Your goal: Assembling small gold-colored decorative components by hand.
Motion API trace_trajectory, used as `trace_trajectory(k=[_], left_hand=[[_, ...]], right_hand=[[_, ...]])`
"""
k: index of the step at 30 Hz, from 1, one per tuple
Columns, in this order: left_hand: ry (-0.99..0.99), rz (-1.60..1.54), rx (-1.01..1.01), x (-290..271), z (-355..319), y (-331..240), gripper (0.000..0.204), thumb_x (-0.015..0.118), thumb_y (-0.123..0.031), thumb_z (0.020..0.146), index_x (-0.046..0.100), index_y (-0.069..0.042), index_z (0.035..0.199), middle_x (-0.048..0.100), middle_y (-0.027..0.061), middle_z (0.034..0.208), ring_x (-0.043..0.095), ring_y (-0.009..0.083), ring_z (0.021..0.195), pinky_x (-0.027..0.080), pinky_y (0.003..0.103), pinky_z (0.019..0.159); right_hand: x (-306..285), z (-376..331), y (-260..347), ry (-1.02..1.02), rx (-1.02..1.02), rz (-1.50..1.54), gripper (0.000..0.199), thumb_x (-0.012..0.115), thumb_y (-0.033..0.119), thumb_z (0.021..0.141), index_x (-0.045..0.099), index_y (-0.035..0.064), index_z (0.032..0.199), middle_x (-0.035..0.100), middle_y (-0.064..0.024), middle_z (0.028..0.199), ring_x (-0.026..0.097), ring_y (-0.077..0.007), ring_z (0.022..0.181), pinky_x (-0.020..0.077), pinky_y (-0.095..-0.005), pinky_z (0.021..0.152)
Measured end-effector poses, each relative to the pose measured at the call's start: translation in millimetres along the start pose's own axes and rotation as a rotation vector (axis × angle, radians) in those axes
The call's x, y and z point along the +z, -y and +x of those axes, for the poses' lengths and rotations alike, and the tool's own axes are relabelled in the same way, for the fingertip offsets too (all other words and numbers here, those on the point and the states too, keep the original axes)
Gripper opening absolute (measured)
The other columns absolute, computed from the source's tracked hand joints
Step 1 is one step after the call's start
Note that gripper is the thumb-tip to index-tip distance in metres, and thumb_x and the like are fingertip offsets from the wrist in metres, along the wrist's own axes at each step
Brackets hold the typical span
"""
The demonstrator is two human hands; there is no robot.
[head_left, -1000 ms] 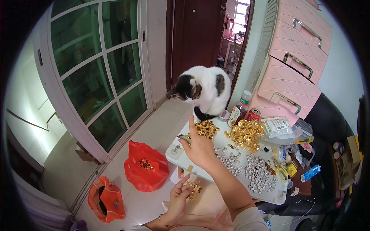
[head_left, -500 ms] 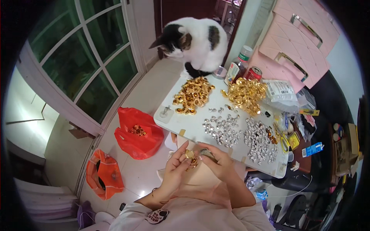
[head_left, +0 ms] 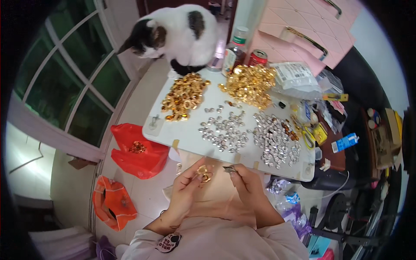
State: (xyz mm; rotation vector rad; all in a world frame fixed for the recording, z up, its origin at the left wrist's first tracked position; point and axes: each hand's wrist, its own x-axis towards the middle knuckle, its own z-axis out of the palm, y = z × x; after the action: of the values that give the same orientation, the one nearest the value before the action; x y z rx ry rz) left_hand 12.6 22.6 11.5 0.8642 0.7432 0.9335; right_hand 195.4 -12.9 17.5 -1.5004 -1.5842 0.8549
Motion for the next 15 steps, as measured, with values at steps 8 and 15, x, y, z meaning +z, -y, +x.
trace_trajectory(k=[8, 15], left_hand=[[-0.028, -0.022, -0.046, 0, 5, 10, 0.04, 0.042, 0.003, 0.085, 0.042, 0.001, 0.125, 0.057, 0.0103, 0.107, 0.058, 0.0181, 0.096, 0.043, 0.027, 0.086], [0.018, -0.081, -0.074, 7, 8, 14, 0.04, 0.043, 0.006, 0.084, 0.042, 0.004, 0.124, 0.058, 0.0102, 0.104, 0.058, 0.019, 0.096, 0.043, 0.028, 0.087]], right_hand=[[-68, -6, -13, -0.301, -0.013, -0.26, 0.035, 0.055, 0.005, 0.081, 0.056, 0.0113, 0.116, 0.05, -0.0098, 0.076, 0.052, -0.0196, 0.064, 0.0405, -0.0272, 0.056], [-118, 5, -35, -0.411, 0.142, -0.658, 0.032, 0.056, 0.016, 0.081, 0.058, 0.0154, 0.113, 0.053, -0.0098, 0.079, 0.055, -0.0271, 0.068, 0.0428, -0.0363, 0.059]])
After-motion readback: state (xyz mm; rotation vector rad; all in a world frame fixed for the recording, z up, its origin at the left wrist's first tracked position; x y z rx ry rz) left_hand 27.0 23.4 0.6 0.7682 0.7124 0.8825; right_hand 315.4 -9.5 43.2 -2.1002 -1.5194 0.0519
